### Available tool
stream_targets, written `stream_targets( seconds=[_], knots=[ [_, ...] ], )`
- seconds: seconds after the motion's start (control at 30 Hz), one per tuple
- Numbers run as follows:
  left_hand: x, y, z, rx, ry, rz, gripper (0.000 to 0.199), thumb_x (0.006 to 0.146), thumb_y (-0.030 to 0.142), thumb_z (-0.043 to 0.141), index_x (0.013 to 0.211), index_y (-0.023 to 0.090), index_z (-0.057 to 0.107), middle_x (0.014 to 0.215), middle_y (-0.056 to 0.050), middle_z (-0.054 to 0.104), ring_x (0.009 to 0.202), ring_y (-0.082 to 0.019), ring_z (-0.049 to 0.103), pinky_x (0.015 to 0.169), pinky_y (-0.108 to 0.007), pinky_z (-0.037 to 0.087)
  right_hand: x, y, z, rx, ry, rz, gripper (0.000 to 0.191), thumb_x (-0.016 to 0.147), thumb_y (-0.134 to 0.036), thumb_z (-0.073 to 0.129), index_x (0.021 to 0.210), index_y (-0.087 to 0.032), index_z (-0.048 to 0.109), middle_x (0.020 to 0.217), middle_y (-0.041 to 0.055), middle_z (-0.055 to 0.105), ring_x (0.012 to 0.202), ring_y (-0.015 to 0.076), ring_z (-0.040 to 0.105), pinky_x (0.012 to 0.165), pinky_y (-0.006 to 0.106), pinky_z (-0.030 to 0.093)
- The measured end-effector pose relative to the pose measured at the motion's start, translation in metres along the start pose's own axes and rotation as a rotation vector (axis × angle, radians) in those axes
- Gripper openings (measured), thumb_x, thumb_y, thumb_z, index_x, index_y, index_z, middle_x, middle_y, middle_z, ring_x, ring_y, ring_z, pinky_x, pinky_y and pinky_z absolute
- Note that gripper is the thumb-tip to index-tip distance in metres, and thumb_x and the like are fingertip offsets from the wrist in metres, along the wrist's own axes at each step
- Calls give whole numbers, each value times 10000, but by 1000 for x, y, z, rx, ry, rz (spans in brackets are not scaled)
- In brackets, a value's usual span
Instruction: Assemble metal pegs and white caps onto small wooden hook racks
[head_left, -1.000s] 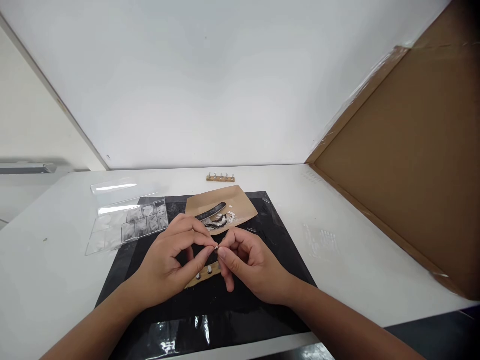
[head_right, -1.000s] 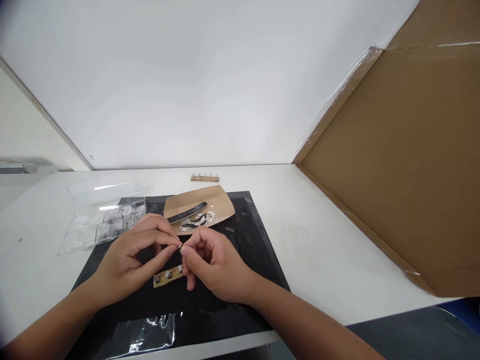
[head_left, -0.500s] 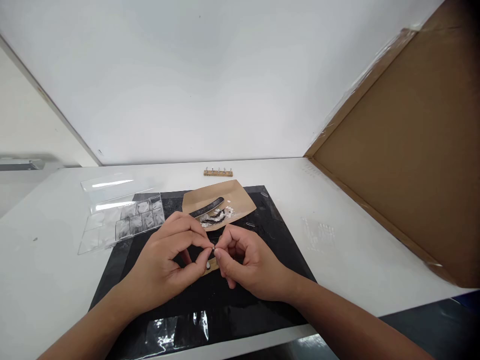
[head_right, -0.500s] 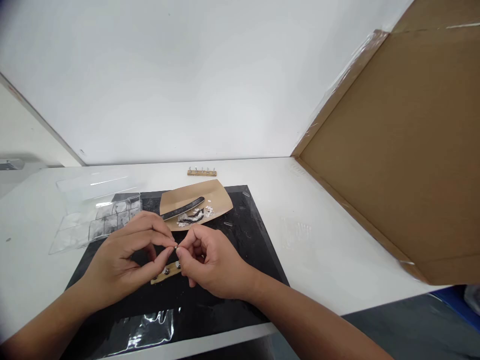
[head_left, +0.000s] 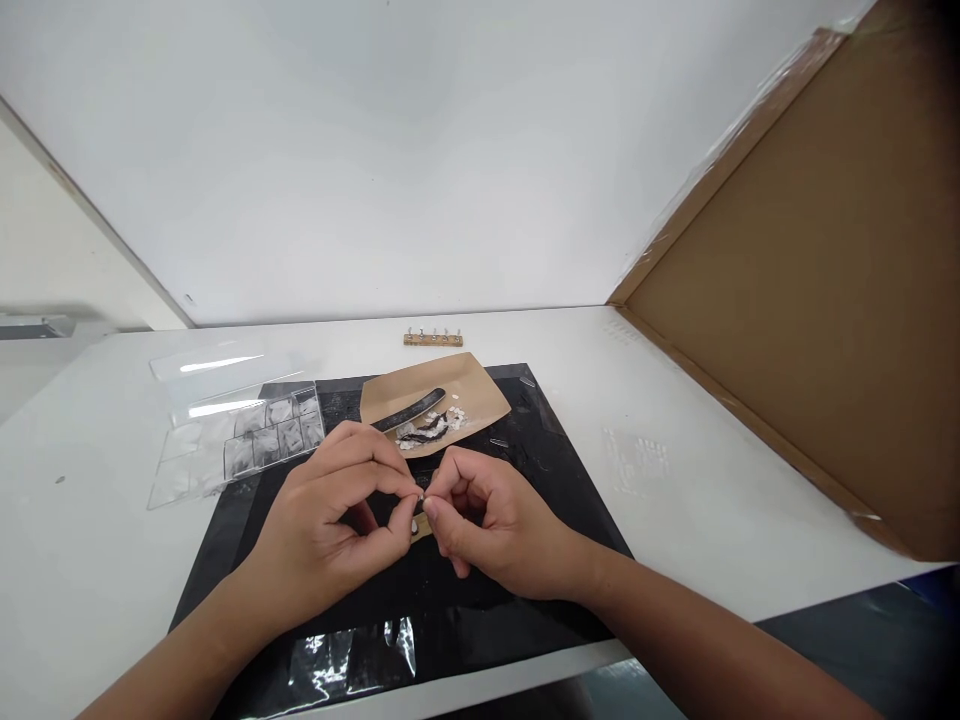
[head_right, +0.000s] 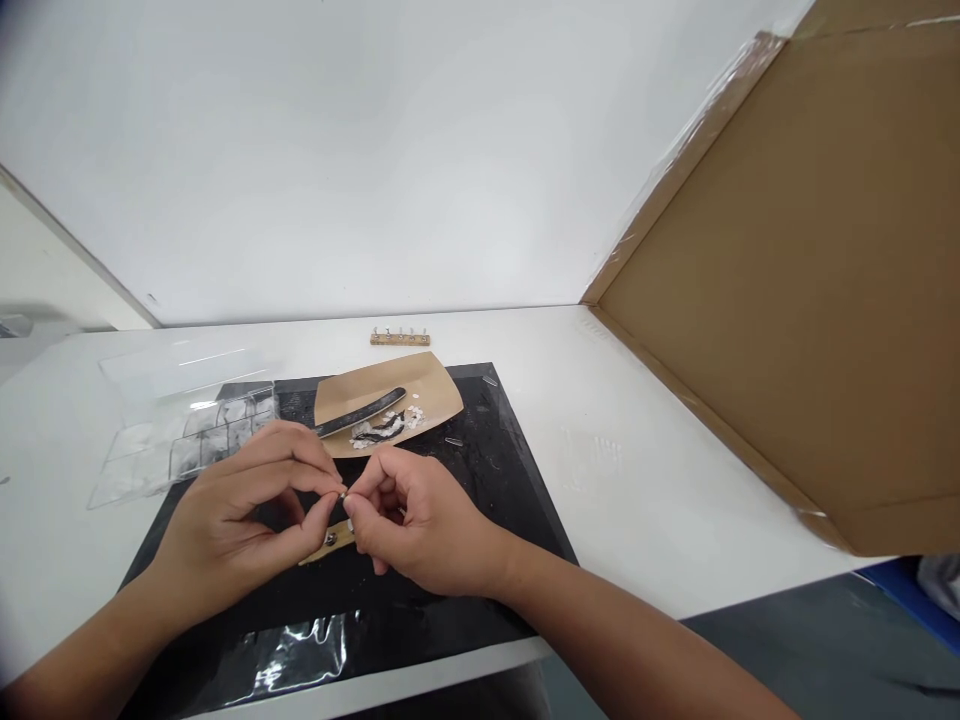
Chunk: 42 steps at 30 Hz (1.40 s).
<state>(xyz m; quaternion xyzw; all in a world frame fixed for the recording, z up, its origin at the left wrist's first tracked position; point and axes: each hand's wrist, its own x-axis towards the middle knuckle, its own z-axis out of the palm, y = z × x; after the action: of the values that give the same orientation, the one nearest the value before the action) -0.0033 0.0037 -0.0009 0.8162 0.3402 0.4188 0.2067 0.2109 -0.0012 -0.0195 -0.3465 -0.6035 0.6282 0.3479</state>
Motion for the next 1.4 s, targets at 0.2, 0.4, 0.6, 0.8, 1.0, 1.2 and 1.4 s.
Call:
stream_targets(
  seconds=[0.2, 0.4, 0.6, 0.8, 1.0, 1.2, 1.4],
  knots=[
    [1, 0, -2, -70, -26, -50, 122, 891, 112, 724, 933, 210, 784, 932, -62, 686, 862, -149, 641, 441, -96, 535, 0, -3, -2, 19, -10, -24, 283, 990, -423, 693, 902, -194, 553, 675, -42, 638, 471, 67, 566, 471, 171, 427],
    [2, 0, -4, -80, -66, -94, 133, 897, 117, 718, 937, 221, 791, 952, -57, 692, 843, -142, 655, 454, -113, 550, 0, -2, -4, 24, -31, -20, 212, 991, -334, 683, 908, -196, 545, 666, -48, 638, 469, 65, 565, 473, 164, 434],
    [3, 2, -4, -62, -62, -74, 104, 892, 119, 719, 909, 204, 778, 934, -61, 688, 841, -144, 652, 457, -111, 556, 0, -2, -5, 29, -37, -2, 198, 988, -301, 679, 894, -198, 539, 672, -45, 642, 476, 66, 570, 474, 160, 438],
    [4, 4, -3, -59, -54, -61, 107, 888, 104, 713, 888, 197, 767, 908, -62, 683, 868, -149, 636, 463, -98, 552, 0, -2, -5, 45, -52, -1, 193, 987, -290, 688, 902, -198, 542, 669, -51, 639, 483, 66, 574, 474, 155, 444],
    [5, 4, -3, -63, -57, -73, 104, 887, 101, 713, 886, 191, 765, 913, -68, 676, 889, -152, 638, 471, -94, 547, 1, 0, -6, 62, -68, -18, 183, 984, -277, 700, 920, -194, 549, 679, -50, 646, 486, 62, 573, 474, 151, 438],
    [3, 4, -3, -65, -53, -96, 104, 878, 103, 714, 865, 198, 756, 910, -64, 678, 895, -158, 649, 455, -100, 531, 1, 0, -6, 115, -97, 0, 225, 960, -281, 749, 918, -192, 547, 690, -50, 651, 495, 59, 583, 475, 143, 443],
    [3, 2, -5, -135, -90, -129, 134, 885, 104, 718, 910, 226, 771, 949, -58, 682, 885, -157, 675, 450, -114, 532, 1, 0, -7, 146, -118, -12, 229, 985, -311, 727, 923, -189, 543, 689, -46, 651, 498, 57, 584, 485, 146, 452]
  ],
)
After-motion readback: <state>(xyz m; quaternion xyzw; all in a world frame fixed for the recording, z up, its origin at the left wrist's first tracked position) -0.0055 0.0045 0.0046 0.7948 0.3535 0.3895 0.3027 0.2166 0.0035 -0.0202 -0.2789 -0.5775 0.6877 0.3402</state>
